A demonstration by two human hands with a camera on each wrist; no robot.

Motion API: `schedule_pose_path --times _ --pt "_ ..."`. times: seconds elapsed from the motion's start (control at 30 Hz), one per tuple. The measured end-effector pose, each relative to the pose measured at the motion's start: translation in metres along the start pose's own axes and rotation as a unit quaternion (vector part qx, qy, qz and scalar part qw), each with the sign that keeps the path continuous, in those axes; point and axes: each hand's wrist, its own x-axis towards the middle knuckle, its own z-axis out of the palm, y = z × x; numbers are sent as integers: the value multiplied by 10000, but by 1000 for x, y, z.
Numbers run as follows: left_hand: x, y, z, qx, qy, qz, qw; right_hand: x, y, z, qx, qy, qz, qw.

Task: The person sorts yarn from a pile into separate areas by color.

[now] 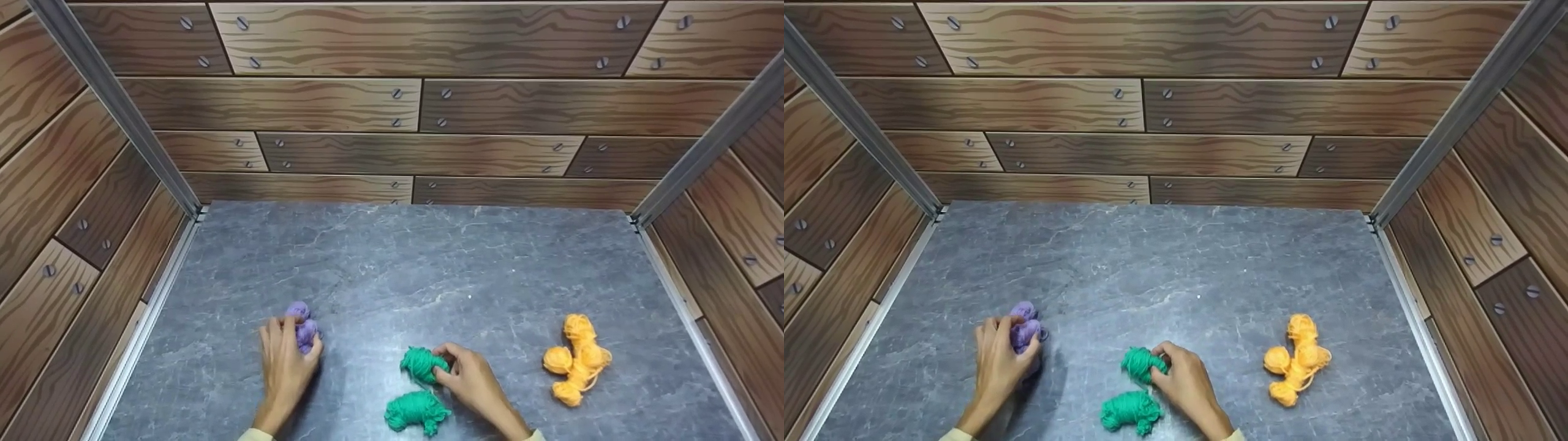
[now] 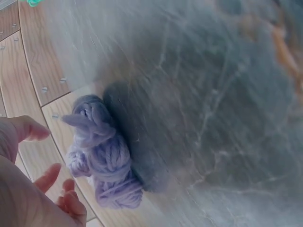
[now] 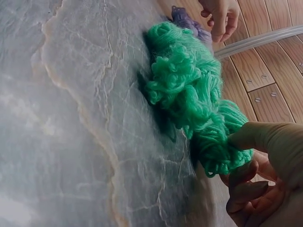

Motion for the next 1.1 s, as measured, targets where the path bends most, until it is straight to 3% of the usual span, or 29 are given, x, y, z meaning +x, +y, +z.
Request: schedule_pose_path --times 0.3,0.57,0.83,0.93,1.1 --pt "-2 5 -1 -791 -43 242 9966 12 1 0 -84 743 75 9972" --pt "-7 15 -3 -1555 -377 725 9844 27 4 -5 107 1398 15 9901" --pt "-9 31 -5 -1751 -581 716 9802 44 6 -9 340 1651 285 9853" --pt "-11 36 -5 -1945 -706 817 9749 52 7 -11 450 1791 457 9817" --pt "-17 44 -6 -2291 -1150 720 9639 65 9 -16 608 2003 673 9755"
